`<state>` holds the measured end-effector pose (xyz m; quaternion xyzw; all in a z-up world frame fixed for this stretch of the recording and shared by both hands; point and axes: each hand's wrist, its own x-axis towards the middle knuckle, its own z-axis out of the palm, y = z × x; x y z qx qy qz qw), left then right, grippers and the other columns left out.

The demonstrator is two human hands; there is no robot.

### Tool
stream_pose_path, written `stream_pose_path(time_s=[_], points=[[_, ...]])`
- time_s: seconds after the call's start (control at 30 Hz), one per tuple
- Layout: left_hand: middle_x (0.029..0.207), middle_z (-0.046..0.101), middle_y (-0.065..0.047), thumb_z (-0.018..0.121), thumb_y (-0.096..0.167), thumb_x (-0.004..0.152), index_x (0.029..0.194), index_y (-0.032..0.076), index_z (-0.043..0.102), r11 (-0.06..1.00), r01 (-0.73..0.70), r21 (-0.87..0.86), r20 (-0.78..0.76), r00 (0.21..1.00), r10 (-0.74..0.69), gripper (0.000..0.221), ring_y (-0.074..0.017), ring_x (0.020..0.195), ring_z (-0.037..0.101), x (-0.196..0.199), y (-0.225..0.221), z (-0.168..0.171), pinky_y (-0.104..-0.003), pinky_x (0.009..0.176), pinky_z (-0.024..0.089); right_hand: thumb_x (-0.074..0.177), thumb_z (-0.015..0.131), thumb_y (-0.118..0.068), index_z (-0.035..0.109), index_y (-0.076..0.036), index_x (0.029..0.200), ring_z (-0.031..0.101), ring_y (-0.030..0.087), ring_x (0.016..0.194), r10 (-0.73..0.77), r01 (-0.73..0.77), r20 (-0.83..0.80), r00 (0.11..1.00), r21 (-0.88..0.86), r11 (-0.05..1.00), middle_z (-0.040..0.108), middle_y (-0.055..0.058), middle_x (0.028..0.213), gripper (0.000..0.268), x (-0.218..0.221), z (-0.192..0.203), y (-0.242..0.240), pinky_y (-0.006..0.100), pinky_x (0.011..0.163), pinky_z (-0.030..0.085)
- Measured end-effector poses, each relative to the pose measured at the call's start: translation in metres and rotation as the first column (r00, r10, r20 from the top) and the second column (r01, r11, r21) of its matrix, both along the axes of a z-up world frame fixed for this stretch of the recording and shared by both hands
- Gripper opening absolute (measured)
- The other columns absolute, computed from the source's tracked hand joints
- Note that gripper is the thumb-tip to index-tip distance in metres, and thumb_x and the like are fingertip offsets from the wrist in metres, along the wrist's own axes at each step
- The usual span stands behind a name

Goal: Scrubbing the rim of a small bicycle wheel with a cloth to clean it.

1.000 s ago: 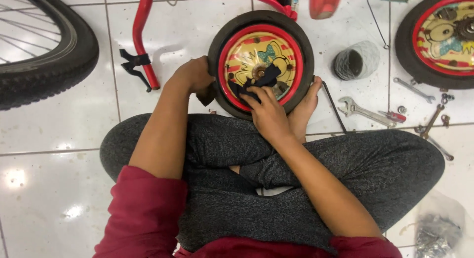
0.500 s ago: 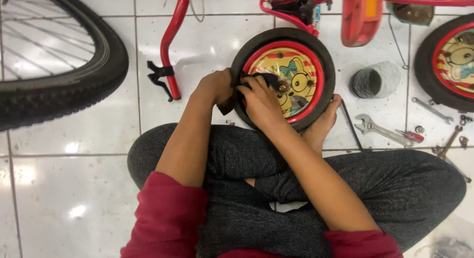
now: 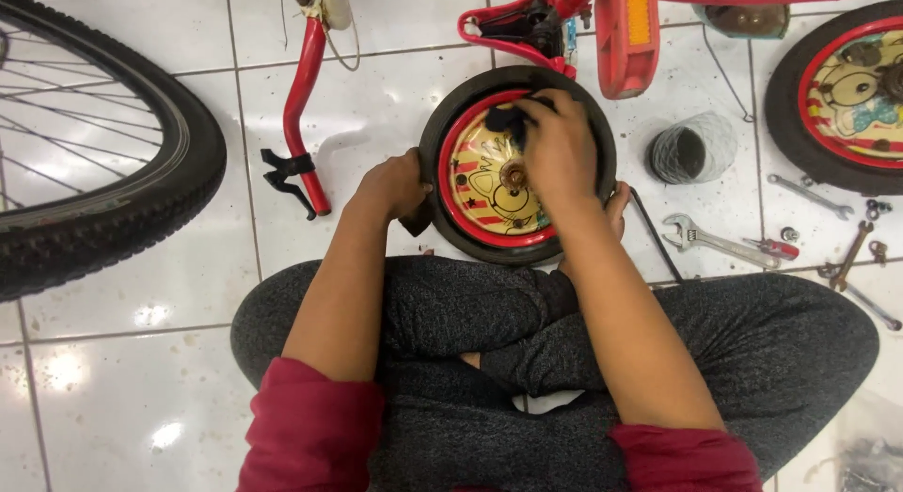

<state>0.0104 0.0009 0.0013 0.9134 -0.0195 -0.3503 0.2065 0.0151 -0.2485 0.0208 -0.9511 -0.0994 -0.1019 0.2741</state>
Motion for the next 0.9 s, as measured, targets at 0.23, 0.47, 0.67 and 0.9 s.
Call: stream_pose_path(time_s=[0.23, 0.47, 0.67, 0.9], points=[[0.128, 0.065, -0.033, 0.064, 0.033, 0.098, 0.150, -0.008, 0.040, 1.000, -0.003, -0.020, -0.003, 1.000, 0.003, 0.070, -0.0490, 0.122, 0.062, -0.002, -0.003, 0.002, -0.059, 0.105, 0.049, 0.097, 0.060, 0.001, 0.076, -0.012, 0.123, 0.060, 0.039, 0.110, -0.110, 0.109, -0.029, 0.993, -0.046, 0.993, 0.061, 0.016, 0.120, 0.033, -0.048, 0.004, -0.043, 0.044, 0.094, 0.054], [0.129, 0.065, -0.032, 0.064, 0.028, 0.099, 0.153, -0.006, 0.038, 0.999, -0.050, 0.001, -0.011, 0.999, 0.050, 0.069, -0.0468, 0.125, 0.061, -0.006, -0.005, 0.006, -0.058, 0.108, 0.046, 0.104, 0.060, -0.032, 0.072, -0.025, 0.127, 0.066, 0.025, 0.111, -0.213, 0.180, -0.178, 0.961, -0.184, 0.966, 0.063, 0.004, 0.120, 0.026, -0.078, -0.029, -0.048, 0.050, 0.112, 0.032], [0.128, 0.067, -0.030, 0.065, 0.027, 0.098, 0.152, -0.005, 0.041, 0.998, -0.064, 0.023, -0.024, 0.998, 0.064, 0.067, -0.0450, 0.125, 0.061, -0.011, -0.006, 0.008, -0.056, 0.107, 0.046, 0.094, 0.075, -0.027, 0.032, -0.015, 0.163, 0.047, 0.049, 0.129, -0.030, -0.003, -0.277, 0.961, -0.121, 0.993, 0.039, 0.024, 0.148, 0.082, -0.083, 0.007, -0.047, 0.067, 0.108, 0.027], [0.125, 0.069, -0.028, 0.066, 0.026, 0.098, 0.153, -0.005, 0.040, 0.997, -0.068, 0.025, -0.023, 0.997, 0.069, 0.068, -0.0439, 0.124, 0.063, -0.010, -0.004, 0.005, -0.056, 0.107, 0.047, 0.093, 0.070, -0.029, 0.065, -0.039, 0.135, 0.058, 0.025, 0.124, -0.113, 0.116, -0.349, 0.930, -0.013, 0.993, 0.062, -0.001, 0.125, 0.044, -0.069, -0.019, -0.050, 0.062, 0.113, 0.022]])
